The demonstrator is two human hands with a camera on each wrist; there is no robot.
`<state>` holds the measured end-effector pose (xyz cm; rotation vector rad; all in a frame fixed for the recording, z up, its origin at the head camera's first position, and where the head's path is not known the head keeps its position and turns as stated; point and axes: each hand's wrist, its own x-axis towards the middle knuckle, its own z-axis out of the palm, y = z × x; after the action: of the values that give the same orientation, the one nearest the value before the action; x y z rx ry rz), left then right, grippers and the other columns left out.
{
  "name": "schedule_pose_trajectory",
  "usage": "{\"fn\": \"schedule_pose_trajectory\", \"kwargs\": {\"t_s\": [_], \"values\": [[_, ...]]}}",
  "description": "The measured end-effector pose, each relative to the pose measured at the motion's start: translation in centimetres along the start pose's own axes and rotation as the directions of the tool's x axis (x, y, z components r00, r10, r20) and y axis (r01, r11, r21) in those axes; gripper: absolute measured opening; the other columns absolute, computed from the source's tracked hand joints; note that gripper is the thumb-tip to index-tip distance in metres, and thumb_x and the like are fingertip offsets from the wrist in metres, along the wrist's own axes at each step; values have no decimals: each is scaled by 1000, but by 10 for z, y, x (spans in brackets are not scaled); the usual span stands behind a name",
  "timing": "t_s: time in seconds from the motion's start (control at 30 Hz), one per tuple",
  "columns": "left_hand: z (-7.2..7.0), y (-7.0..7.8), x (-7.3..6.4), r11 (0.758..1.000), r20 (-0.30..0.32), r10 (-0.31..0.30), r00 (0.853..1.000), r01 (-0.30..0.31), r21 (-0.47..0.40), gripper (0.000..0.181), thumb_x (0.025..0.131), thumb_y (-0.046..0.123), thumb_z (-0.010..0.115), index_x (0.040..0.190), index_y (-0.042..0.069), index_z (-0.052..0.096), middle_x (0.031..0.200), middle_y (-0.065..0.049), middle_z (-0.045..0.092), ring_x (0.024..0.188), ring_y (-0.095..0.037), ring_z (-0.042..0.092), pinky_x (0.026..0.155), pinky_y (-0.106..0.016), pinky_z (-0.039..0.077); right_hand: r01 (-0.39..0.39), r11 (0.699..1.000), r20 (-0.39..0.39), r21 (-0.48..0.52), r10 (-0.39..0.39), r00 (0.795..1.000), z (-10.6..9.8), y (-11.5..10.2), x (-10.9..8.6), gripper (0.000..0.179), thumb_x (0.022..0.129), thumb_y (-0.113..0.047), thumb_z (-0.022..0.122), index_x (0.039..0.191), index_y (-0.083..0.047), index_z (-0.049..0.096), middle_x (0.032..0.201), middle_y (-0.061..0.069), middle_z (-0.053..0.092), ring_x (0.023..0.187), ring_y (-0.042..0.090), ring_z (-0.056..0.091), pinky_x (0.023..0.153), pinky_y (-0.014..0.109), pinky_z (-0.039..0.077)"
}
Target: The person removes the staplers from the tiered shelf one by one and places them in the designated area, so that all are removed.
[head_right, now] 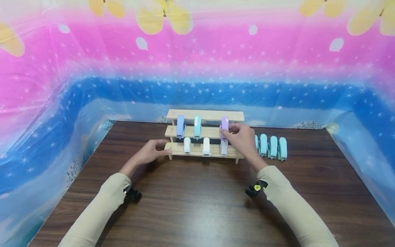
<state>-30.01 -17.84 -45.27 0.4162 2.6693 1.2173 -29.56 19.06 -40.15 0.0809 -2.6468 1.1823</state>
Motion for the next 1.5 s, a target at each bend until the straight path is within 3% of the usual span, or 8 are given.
{"fn": "schedule_pose_trajectory", "kwargs": {"t_s": [0.3,0.93,1.27,1.5], "values": [[1,-1,0,1000,-3,14,1000,-14,-1,59,98,32,72,144,0,55,147,-22,55,141,-36,46,115,-53,38,-20,999,-2,33,20,1000,-18,4,-4,51,89,-51,75,119,-10,74,106,11,77,94,26,72,71,33,57],[1,-3,1,999,-7,30,1000,-30,-12,59,97,30,73,143,-2,55,145,-22,56,140,-35,47,115,-52,39,-13,1000,-80,-25,11,997,-57,22,-18,47,92,-47,71,118,-8,75,106,14,77,94,26,69,66,28,51],[2,-3,1,1000,-8,20,1000,-20,-12,59,97,32,73,143,-1,56,145,-22,56,140,-35,48,115,-53,38,-62,998,-89,-17,60,994,-75,33,-21,57,93,-49,71,127,-3,70,114,19,74,98,27,67,67,24,50],[2,-2,0,1000,-10,17,1000,-18,-20,59,97,32,73,143,0,56,145,-22,56,140,-36,48,115,-53,38,-72,997,-120,-39,67,991,-86,44,-22,58,94,-50,69,127,-2,70,114,20,73,92,24,65,62,22,50]]}}
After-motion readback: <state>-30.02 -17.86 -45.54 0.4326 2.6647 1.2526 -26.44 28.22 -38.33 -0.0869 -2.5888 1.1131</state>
